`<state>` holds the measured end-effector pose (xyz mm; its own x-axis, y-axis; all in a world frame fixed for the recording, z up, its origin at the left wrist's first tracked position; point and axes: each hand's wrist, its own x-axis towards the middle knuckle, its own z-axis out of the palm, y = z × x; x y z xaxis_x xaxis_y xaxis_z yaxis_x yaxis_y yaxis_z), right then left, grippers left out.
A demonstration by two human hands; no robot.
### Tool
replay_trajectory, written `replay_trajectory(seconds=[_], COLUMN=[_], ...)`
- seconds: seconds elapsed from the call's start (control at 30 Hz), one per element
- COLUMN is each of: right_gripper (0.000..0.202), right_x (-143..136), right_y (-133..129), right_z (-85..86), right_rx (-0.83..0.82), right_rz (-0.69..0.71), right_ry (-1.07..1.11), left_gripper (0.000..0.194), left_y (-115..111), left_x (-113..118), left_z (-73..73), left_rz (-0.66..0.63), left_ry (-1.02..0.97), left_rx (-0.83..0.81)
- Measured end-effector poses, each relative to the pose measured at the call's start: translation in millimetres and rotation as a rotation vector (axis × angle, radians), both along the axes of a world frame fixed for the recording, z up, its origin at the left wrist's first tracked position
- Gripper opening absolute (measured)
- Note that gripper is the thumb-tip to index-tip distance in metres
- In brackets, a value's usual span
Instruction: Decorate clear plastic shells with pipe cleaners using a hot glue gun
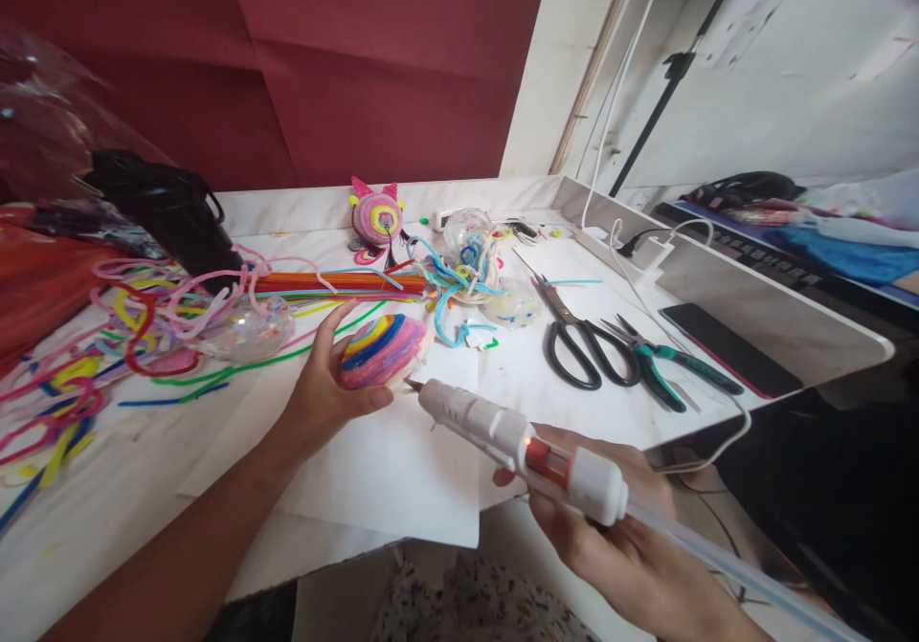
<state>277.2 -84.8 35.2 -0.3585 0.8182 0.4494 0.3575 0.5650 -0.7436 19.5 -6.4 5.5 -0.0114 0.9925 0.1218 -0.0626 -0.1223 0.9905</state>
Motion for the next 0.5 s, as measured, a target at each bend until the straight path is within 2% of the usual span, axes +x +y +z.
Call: replay_trajectory(seconds=[0.2,0.33,0.5], right_gripper=[0.011,0.015,0.031], right_x=[-1.2,-3.5,1.1], right_y=[2.1,0.5,-2.7], right_z=[0.3,-3.2,-7.4], right_rx=[0.032,0.072,0.061], right_rz=[0.07,0.03,-0.027], right_ry=[0.003,0.079,0.111], left_gripper=[0.121,0.122,0.121], left_y=[0.2,1.8,2.7], left_x=[-1.5,-3.5,-3.6], left_z=[-3.0,-4.6,-5.3], left_rz=[-0.014,-0.012,-0.015], left_ry=[0.026,-0.006,-0.078], left_rx=[-0.017,-0.052,-0.078])
